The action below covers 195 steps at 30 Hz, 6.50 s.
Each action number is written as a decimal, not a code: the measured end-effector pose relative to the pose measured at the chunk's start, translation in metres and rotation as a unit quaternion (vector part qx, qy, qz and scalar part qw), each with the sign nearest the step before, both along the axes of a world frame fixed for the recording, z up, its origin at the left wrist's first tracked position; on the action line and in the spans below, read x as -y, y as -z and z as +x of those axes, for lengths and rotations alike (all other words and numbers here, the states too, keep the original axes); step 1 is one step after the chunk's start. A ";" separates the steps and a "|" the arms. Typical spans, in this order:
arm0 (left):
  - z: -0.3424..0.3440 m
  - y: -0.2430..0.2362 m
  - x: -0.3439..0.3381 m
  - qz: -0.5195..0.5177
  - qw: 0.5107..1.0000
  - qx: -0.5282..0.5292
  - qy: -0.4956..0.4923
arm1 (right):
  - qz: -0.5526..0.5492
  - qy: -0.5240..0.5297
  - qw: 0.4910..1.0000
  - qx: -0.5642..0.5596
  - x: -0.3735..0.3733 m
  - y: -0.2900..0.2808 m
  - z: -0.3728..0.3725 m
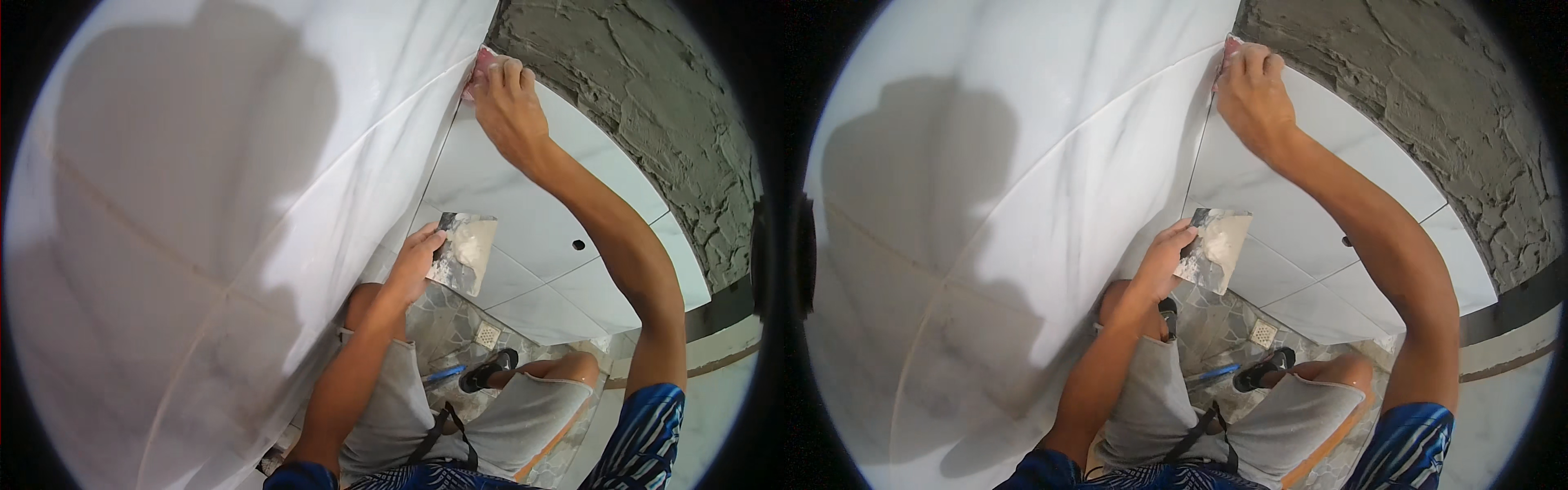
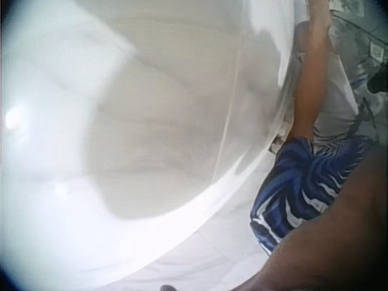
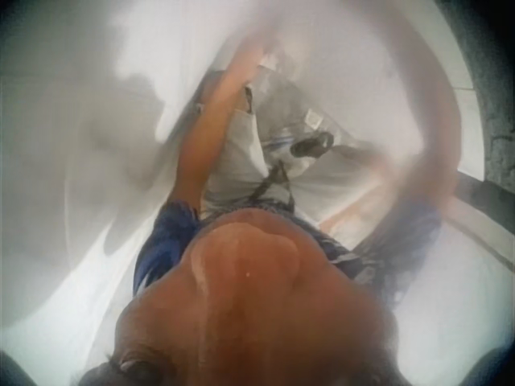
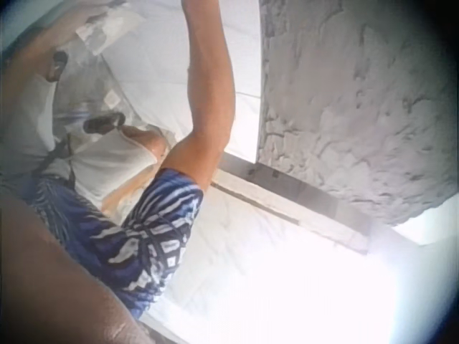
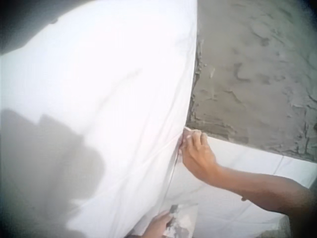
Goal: The person mixes putty using scrapers and applies it into the seams between wall tiles using putty knives and a spreader.
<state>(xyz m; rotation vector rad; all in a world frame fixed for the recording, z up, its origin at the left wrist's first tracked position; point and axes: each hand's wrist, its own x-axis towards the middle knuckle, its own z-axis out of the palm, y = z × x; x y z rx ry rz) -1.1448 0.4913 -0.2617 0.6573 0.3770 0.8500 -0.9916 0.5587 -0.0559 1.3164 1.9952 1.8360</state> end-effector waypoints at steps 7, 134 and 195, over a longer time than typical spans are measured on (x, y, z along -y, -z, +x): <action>-0.010 0.001 -0.001 -0.017 0.999 0.020 -0.040 | -0.005 0.050 0.998 -0.040 0.015 -0.012 -0.023; -0.015 -0.042 0.017 0.001 1.000 -0.015 0.025 | -0.413 -0.161 0.846 -0.297 0.187 0.033 0.042; -0.058 -0.042 0.078 0.016 0.982 -0.154 -0.110 | -0.447 -0.458 -0.268 -0.721 0.204 0.158 0.058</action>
